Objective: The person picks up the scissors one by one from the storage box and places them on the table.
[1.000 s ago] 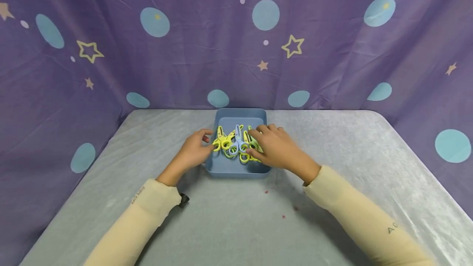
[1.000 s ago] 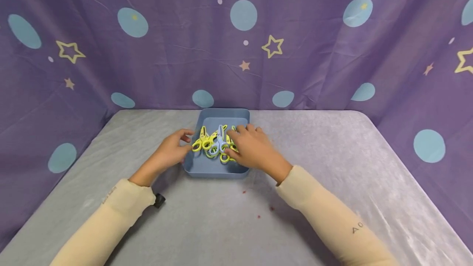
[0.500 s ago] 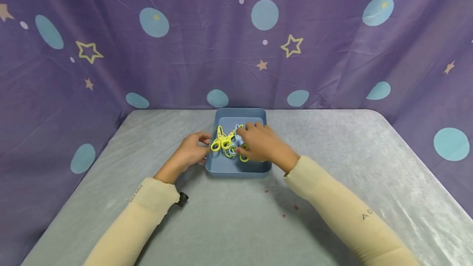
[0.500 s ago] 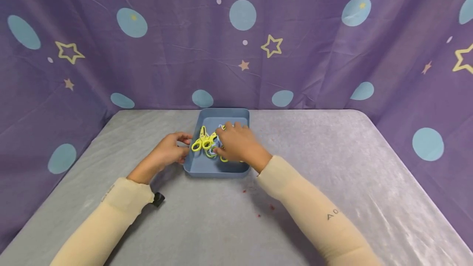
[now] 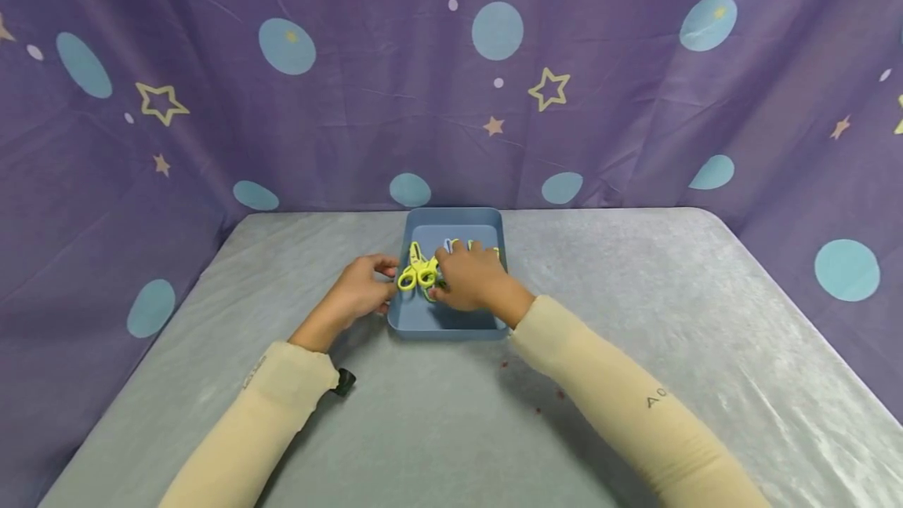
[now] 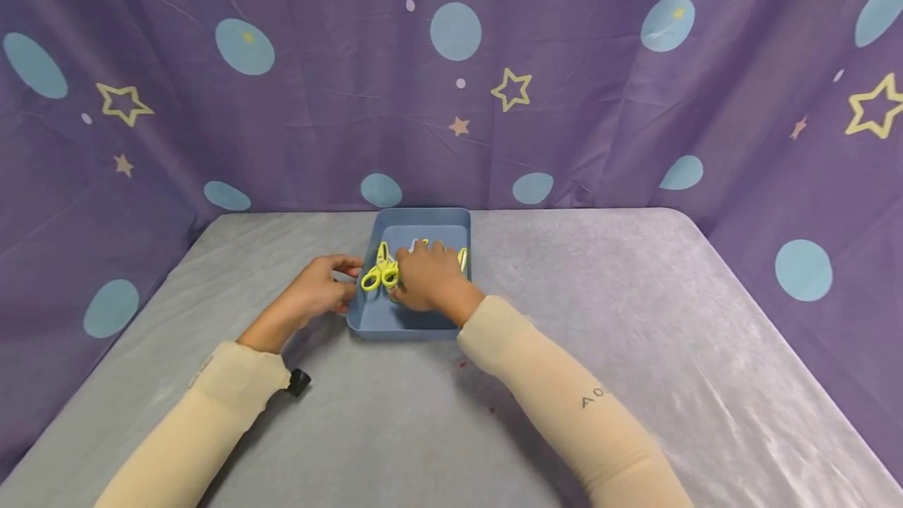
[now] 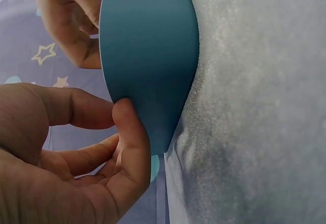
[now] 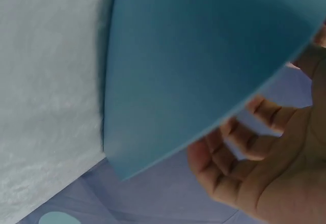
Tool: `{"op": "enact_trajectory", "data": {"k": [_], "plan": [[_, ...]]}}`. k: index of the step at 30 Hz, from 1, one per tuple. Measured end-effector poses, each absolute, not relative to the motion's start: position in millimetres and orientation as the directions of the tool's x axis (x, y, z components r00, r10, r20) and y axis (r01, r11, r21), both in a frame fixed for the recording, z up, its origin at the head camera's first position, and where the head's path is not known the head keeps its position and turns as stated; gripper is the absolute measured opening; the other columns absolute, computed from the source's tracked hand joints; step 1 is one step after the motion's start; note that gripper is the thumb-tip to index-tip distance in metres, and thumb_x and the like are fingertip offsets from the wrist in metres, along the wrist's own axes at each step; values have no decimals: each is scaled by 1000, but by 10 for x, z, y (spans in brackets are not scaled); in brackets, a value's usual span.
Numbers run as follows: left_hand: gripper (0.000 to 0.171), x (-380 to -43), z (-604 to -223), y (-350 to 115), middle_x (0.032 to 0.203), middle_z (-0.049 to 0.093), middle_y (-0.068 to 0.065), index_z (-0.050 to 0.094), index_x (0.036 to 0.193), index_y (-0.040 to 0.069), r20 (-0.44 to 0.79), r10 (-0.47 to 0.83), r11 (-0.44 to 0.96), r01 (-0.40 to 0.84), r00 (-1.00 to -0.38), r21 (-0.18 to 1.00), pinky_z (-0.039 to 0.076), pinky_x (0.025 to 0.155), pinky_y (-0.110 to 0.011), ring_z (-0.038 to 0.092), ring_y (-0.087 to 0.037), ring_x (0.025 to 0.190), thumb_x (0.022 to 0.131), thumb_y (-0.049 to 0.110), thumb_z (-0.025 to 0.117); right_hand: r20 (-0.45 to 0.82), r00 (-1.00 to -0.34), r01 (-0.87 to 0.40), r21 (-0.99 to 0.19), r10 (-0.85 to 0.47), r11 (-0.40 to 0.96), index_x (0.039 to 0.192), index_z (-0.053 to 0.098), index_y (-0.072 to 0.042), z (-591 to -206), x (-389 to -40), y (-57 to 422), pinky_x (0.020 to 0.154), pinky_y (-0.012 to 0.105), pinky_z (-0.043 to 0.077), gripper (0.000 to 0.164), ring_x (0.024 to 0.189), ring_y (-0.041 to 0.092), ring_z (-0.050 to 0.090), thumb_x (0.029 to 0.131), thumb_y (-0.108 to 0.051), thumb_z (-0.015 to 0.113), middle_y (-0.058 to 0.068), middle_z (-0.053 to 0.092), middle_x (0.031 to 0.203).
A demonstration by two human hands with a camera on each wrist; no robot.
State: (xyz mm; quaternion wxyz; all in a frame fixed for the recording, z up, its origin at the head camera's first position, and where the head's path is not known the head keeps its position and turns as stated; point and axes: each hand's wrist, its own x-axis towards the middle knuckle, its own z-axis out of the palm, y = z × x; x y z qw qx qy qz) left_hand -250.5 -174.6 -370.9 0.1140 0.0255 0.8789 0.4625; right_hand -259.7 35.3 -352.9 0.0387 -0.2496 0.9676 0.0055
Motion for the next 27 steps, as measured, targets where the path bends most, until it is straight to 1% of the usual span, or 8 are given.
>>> {"op": "enact_trajectory", "data": {"k": [2, 5, 8, 11, 16, 21, 27], "plan": [[59, -2507, -3709, -1747, 137, 52, -19, 48, 150, 0, -184, 152, 573, -65, -971, 817, 61, 68, -39, 66, -22, 76, 92, -1, 58, -77, -893, -444, -7, -443, 896, 146, 48, -11, -3555, -2593, 317, 95, 62, 49, 73, 121, 45, 53, 95, -61, 61, 18, 55, 138], [59, -2520, -3714, -1742, 139, 51, -20, 48, 150, 0, -190, 156, 569, -69, -969, 819, 61, 69, -39, 66, -23, 80, 92, -2, 57, -70, -906, -418, -2, -417, 909, 147, 46, -11, -3587, -2594, 267, 94, 61, 49, 78, 120, 45, 53, 92, -63, 63, 19, 53, 138], [60, -2524, -3708, -1746, 140, 50, -20, 47, 151, 0, -195, 154, 567, -75, -969, 820, 60, 69, -39, 66, -25, 83, 92, -2, 56, -60, -905, -422, -3, -422, 906, 145, 46, -11, -3612, -2606, 221, 94, 59, 50, 76, 121, 45, 52, 91, -60, 66, 20, 52, 136], [60, -2519, -3697, -1756, 140, 50, -20, 48, 151, 1, -198, 147, 566, -82, -969, 821, 60, 69, -38, 67, -26, 84, 91, -3, 56, -60, -902, -427, -14, -427, 904, 144, 47, -12, -3634, -2622, 182, 95, 59, 50, 71, 124, 47, 51, 92, -55, 68, 21, 52, 136], [60, -2520, -3698, -1753, 142, 50, -21, 48, 150, 0, -201, 150, 561, -84, -968, 823, 60, 68, -36, 67, -26, 87, 91, -3, 57, -65, -913, -401, -34, -402, 916, 141, 49, -13, -3646, -2630, 147, 96, 58, 50, 66, 124, 45, 52, 91, -51, 70, 20, 53, 137], [60, -2525, -3713, -1741, 140, 51, -21, 48, 150, -1, -194, 150, 562, -78, -969, 824, 61, 68, -36, 67, -27, 89, 91, -3, 58, -75, -924, -373, -31, -374, 927, 143, 50, -15, -3635, -2619, 134, 98, 56, 50, 68, 126, 45, 51, 90, -51, 72, 23, 53, 138], [59, -2519, -3716, -1742, 139, 52, -20, 49, 149, -1, -182, 147, 564, -68, -972, 823, 61, 67, -36, 66, -25, 87, 90, -3, 58, -141, -933, -332, -13, -331, 943, 150, 48, -18, -3589, -2622, 96, 101, 56, 48, 71, 127, 46, 49, 91, -51, 70, 25, 52, 139]]}}
